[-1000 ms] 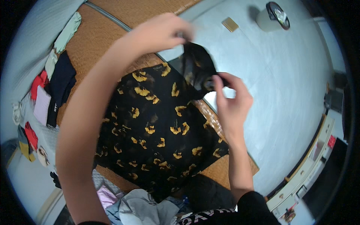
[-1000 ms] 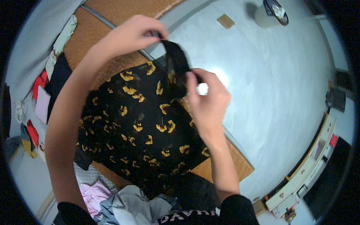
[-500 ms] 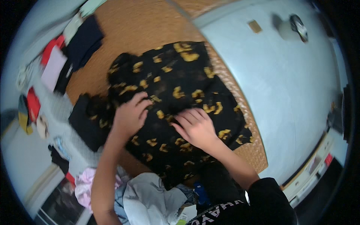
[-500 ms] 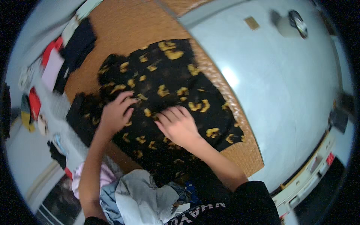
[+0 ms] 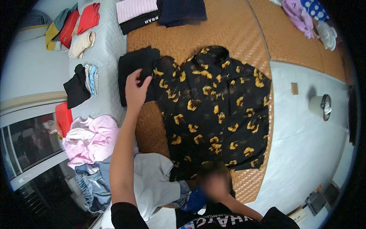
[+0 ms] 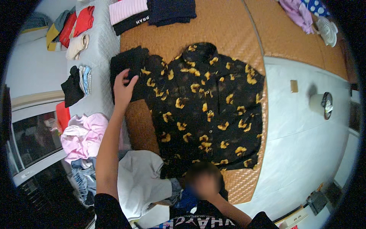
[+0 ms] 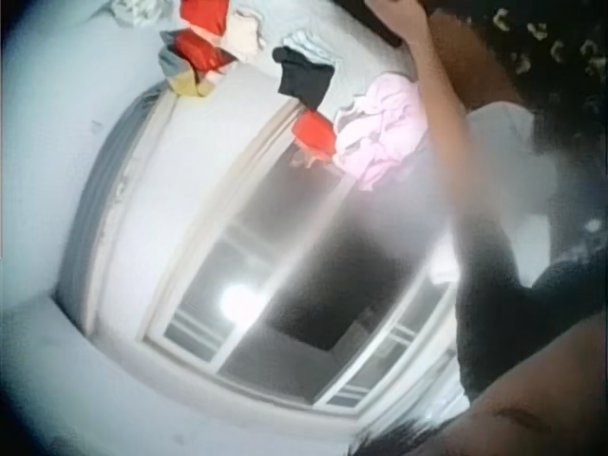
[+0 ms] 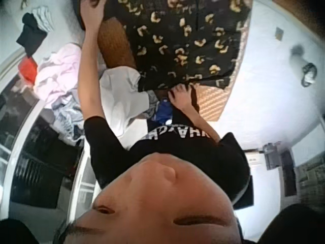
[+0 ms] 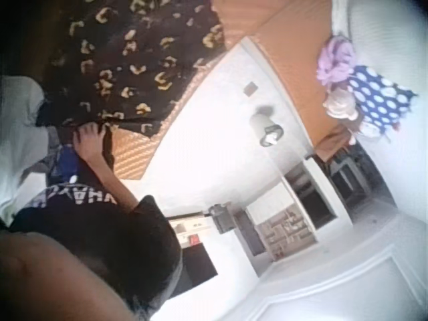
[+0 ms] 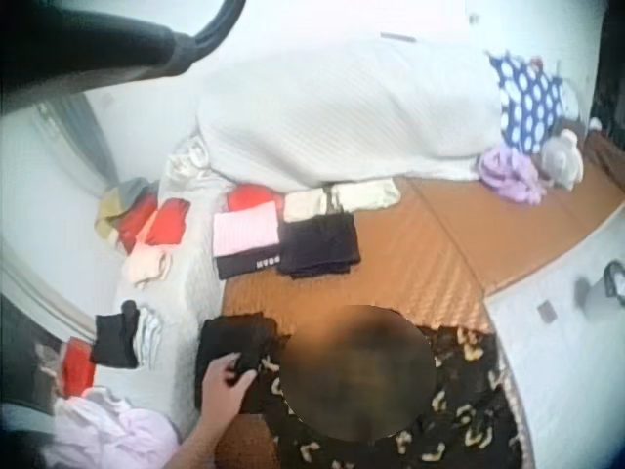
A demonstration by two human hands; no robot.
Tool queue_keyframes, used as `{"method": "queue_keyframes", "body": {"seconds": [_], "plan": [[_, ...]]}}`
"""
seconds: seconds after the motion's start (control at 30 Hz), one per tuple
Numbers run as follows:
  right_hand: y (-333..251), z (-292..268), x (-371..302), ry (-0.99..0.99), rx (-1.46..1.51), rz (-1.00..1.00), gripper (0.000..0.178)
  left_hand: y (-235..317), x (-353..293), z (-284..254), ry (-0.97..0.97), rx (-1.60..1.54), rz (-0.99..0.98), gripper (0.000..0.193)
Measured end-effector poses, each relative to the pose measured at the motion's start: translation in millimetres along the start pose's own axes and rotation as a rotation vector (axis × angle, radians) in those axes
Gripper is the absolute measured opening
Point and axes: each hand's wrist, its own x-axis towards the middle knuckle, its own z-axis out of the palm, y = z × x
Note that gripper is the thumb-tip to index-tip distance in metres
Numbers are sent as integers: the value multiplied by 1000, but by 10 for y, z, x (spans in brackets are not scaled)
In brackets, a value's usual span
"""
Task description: The person folds several garments on a woven mat, including a pair of black pants, a black shirt with yellow patterns, a blue t-shirt with a graphic, and a white t-shirt. Each item is smoothed, folded into a compact rectangle, and placed in a neat stack.
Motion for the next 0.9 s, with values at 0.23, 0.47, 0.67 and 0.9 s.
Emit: {"method": "queue_keyframes", "body": {"seconds": [0.23, 0.47, 0.67, 0.9], "plan": [[49, 122, -126, 11, -106, -12, 33, 310, 603, 252, -732, 571, 459, 25], [69, -199, 47, 21, 150, -58, 23, 92, 458, -225, -532, 55, 387, 13], [246, -141, 55, -199, 355, -24, 26, -200, 163, -530, -372, -164, 103, 9], [551, -1244, 3148, 234, 632, 98, 22, -454, -149, -690, -235, -371, 72, 5]]}}
